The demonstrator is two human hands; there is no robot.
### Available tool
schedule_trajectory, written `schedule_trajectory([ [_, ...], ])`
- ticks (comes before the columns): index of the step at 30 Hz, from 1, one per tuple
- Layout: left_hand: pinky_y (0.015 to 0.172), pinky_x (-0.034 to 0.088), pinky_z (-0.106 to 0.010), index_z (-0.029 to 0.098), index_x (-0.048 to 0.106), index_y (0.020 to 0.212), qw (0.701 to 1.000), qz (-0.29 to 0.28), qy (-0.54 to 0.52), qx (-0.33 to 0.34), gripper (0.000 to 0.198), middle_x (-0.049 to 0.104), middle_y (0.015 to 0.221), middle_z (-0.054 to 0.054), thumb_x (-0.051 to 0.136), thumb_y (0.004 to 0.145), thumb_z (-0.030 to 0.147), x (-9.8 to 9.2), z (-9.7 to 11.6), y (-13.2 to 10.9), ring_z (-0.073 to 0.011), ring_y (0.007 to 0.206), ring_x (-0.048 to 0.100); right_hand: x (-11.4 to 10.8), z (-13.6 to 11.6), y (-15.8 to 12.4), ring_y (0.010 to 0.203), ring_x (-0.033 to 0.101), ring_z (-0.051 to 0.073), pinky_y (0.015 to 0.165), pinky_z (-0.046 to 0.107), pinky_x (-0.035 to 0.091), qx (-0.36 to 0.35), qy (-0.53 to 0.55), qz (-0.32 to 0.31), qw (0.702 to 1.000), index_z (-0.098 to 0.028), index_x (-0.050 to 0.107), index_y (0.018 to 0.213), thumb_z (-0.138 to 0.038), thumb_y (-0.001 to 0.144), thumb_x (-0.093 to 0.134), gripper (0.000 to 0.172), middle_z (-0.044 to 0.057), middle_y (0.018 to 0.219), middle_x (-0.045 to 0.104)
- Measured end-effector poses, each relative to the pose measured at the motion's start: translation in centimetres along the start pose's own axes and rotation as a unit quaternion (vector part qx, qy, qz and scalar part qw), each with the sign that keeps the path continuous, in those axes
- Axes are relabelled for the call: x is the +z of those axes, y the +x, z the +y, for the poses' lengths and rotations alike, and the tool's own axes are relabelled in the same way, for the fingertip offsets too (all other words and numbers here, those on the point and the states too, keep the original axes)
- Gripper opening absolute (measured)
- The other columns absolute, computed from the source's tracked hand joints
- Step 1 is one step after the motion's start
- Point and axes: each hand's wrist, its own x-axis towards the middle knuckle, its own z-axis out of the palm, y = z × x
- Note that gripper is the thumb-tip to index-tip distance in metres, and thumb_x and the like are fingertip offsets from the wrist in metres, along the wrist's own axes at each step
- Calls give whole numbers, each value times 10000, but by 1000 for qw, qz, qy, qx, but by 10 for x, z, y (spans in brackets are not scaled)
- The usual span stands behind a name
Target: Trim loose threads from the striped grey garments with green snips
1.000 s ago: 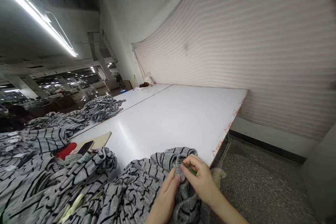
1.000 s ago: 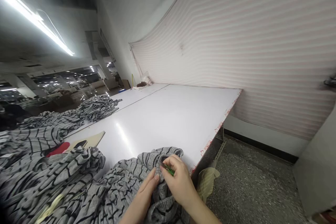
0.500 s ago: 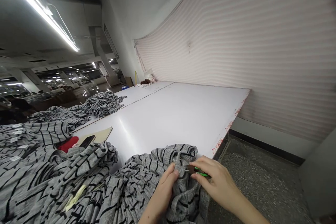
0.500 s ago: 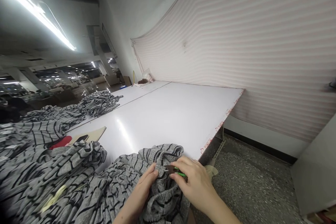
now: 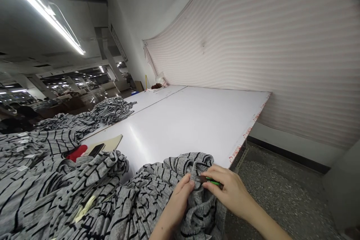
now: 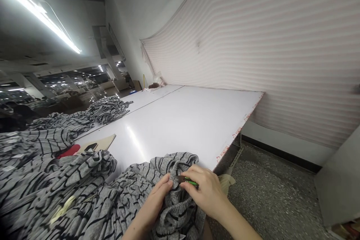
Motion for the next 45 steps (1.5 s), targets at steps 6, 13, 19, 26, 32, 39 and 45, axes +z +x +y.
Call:
schedule_trajectory([
  [6,1127,238,-387,147,596,1204,1000,18,-13,-18,532,475,1399,-100,631,738,400,2,1,-1,-282,1357,324,-1,-4,-1,869,582,181,701,262,430,-10,-25,2,1000,-299,642,1106,-336,909,525,233,18,982,635],
  [13,1125,242,-388,145,611,1174,997,31,-64,-33,497,506,1373,-109,643,734,373,3,-7,4,-289,1337,359,0,-3,2,839,590,170,714,267,422,-15,-17,20,1000,-293,673,1036,-310,913,507,207,9,942,644],
  [19,1098,299,-416,140,626,1148,997,21,-69,-8,466,509,1366,-126,630,744,372,3,-8,5,-301,1307,403,11,-7,6,917,590,188,763,268,457,34,90,24,995,-260,612,1059,-365,838,603,245,22,1028,627],
  [26,1087,300,-439,128,601,1187,998,-6,-69,6,483,524,1349,-129,583,773,376,3,-17,9,-313,1303,397,19,-8,10,658,525,139,586,223,406,41,163,82,982,-190,541,812,-401,941,401,285,-1,696,551],
  [32,928,424,-357,149,654,994,984,-74,87,137,296,666,1066,-81,474,861,341,8,-6,-1,-246,1056,557,23,-5,9,768,557,161,660,238,417,-15,110,50,993,-213,597,877,-365,913,469,201,22,837,600],
  [39,489,350,-283,266,665,715,768,-110,465,426,102,525,572,-25,583,773,251,62,-83,-6,-159,493,476,16,21,25,537,489,120,561,223,389,71,170,136,973,-197,478,819,-476,948,352,332,-30,615,519],
  [45,523,348,-292,274,660,1005,754,-51,488,436,289,542,759,-68,573,733,233,48,-82,-27,-193,624,496,40,45,30,428,511,112,552,257,436,83,190,74,976,-205,490,815,-519,906,383,344,-8,742,650],
])
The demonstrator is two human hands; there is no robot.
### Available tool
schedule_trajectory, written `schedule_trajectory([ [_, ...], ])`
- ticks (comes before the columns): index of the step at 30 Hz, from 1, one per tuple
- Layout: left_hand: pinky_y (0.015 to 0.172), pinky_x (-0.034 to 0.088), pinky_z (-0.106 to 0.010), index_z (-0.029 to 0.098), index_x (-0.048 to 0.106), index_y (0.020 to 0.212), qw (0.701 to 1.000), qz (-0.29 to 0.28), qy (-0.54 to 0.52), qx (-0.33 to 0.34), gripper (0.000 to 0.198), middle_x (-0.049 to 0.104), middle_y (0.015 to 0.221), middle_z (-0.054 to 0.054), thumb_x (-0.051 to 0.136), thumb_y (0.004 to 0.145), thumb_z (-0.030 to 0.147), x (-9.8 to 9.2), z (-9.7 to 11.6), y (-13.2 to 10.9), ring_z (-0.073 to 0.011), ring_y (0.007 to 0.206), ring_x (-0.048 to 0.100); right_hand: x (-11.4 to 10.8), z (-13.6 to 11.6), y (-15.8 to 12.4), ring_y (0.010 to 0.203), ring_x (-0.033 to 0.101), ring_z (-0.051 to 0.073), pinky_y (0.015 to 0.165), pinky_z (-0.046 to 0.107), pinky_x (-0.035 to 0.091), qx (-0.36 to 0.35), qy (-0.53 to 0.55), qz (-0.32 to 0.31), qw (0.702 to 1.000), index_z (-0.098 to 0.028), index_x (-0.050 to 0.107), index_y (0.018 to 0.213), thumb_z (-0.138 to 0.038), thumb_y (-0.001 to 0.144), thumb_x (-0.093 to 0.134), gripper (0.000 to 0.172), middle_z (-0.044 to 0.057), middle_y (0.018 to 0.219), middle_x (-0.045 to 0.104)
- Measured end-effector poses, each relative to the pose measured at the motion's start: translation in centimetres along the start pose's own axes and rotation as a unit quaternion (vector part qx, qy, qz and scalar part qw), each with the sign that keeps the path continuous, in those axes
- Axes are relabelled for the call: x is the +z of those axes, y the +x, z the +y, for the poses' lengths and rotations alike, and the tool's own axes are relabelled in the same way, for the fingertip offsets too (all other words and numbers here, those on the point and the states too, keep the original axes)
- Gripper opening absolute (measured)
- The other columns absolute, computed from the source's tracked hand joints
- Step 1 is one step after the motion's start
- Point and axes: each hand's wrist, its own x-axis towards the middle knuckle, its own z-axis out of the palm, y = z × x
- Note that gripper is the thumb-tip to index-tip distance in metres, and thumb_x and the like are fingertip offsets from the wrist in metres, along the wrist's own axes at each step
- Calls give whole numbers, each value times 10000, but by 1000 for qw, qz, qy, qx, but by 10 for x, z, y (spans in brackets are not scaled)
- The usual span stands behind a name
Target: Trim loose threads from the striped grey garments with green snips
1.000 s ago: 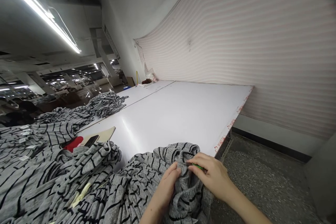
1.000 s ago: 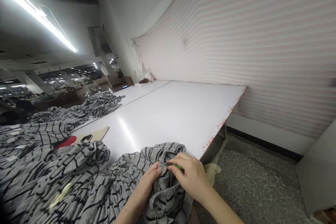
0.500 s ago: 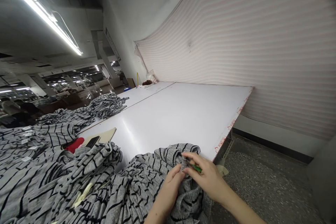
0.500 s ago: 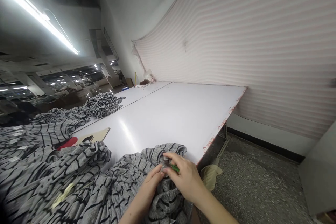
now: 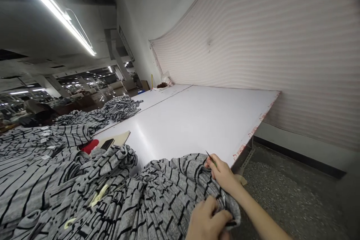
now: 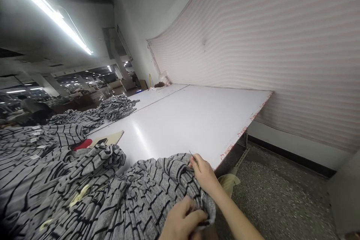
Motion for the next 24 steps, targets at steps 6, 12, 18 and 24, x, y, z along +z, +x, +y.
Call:
schedule_trajectory([
  [6,694,439,-352,212,615,1062,996,85,-30,-9,374,518,1024,-124,475,731,105,-29,12,-15,-226,831,502,-35,37,-35,409,477,102,511,256,417,81,26,126,988,-207,445,865,-599,878,352,403,48,878,672],
  [12,696,443,-396,232,617,1101,997,77,-1,12,347,517,1052,-144,498,791,130,-25,20,-9,-244,822,505,-34,37,-47,378,399,67,404,198,316,129,126,153,972,-195,495,767,-515,767,578,331,-23,696,615],
  [18,777,460,-364,219,645,1070,980,139,-106,-97,274,540,1038,-125,437,896,259,-24,11,-11,-239,912,549,-23,21,-32,351,255,15,353,142,200,96,313,198,924,-165,477,771,-352,755,675,273,-117,523,374],
  [24,613,452,-297,152,518,1141,942,141,-212,-219,348,569,820,-54,485,878,378,-31,11,-7,-178,639,542,-51,13,-23,362,251,1,344,119,231,89,444,236,860,-129,502,813,-251,916,549,167,-110,544,350],
])
